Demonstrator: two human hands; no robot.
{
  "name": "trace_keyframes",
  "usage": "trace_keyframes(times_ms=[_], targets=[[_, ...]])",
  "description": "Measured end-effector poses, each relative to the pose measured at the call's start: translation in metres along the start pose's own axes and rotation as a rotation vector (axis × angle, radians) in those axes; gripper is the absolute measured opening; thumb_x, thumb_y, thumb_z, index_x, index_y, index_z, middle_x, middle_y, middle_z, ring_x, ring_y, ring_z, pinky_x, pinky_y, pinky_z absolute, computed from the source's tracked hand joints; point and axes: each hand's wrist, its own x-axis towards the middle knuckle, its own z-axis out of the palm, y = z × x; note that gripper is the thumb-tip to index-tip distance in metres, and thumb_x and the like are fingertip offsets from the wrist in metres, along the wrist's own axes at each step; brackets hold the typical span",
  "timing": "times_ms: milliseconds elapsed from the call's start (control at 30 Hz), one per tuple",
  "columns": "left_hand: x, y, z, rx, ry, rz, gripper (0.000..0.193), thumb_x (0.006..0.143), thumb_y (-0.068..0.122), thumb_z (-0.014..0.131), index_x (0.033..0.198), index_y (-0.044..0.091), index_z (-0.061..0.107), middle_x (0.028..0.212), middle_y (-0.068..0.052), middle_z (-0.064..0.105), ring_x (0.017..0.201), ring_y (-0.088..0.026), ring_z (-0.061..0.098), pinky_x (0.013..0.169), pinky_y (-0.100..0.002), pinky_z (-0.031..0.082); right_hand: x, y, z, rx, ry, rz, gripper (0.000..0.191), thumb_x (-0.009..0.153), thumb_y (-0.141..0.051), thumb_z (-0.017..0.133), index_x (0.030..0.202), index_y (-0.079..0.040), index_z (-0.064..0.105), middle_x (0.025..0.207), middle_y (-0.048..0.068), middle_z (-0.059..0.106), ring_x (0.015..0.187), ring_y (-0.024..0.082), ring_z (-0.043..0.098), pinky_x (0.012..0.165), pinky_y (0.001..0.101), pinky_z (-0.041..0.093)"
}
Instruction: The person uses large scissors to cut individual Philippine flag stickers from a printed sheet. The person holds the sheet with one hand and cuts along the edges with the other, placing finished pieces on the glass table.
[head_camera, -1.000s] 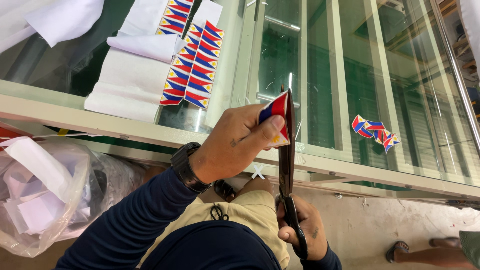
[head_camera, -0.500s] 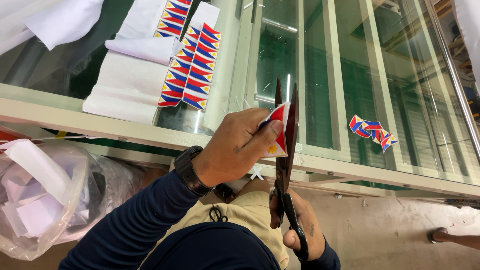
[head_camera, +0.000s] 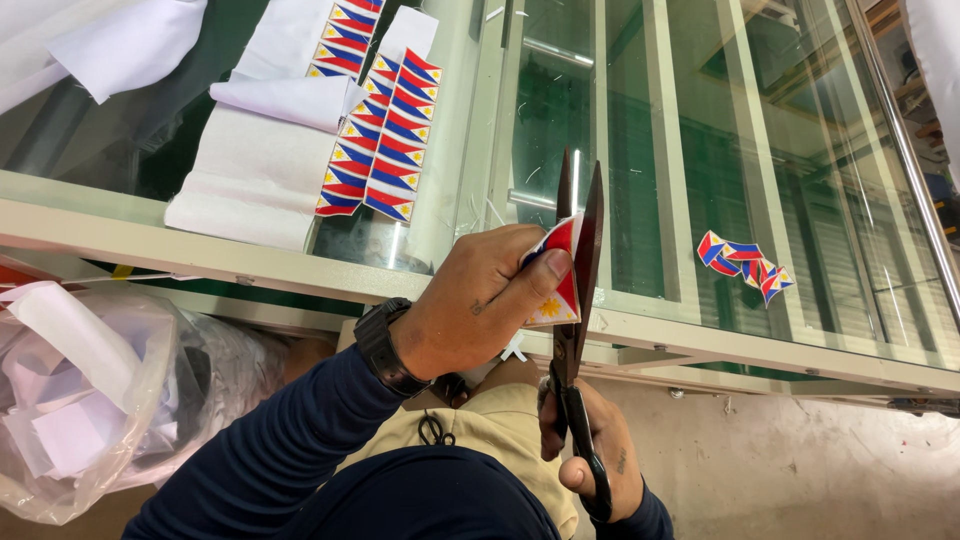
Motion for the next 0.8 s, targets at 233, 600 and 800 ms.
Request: trace_keyframes(times_ms=[233, 600, 800], targets=[[0.0, 0.002, -0.001, -0.031, -0.014, -0.03, 0.038, 0.108, 0.03, 0.05, 0.086, 0.0, 0.058, 0.07, -0.011, 0.05, 0.058, -0.022, 0.049, 0.056, -0.036, 0.041, -0.003, 0.01, -0.003, 0.048, 0.007, 0.007, 0.088, 0.063, -0.085, 0.076, 0.087, -0.002, 0.056, 0.066, 0.003, 0.054, 0.057, 0.012, 0.057, 0.051, 0.0259, 0.044], [0.0, 0.004, -0.001, -0.099, -0.049, -0.087, 0.043, 0.108, 0.035, 0.047, 0.085, 0.002, 0.061, 0.069, -0.007, 0.054, 0.059, -0.016, 0.053, 0.055, -0.033, 0.044, -0.005, 0.019, -0.008, 0.064, 0.004, -0.02, 0.079, 0.068, -0.075, 0.081, 0.085, -0.002, 0.056, 0.064, 0.002, 0.054, 0.054, 0.01, 0.054, 0.049, 0.0241, 0.04], [0.0, 0.001, 0.0, -0.082, -0.025, -0.056, 0.047, 0.11, 0.039, 0.044, 0.086, 0.003, 0.062, 0.07, -0.006, 0.056, 0.059, -0.014, 0.054, 0.055, -0.031, 0.044, -0.003, 0.009, -0.004, 0.067, -0.001, -0.008, 0.085, 0.065, -0.079, 0.079, 0.087, 0.0, 0.058, 0.062, 0.003, 0.053, 0.054, 0.012, 0.055, 0.05, 0.0268, 0.045]])
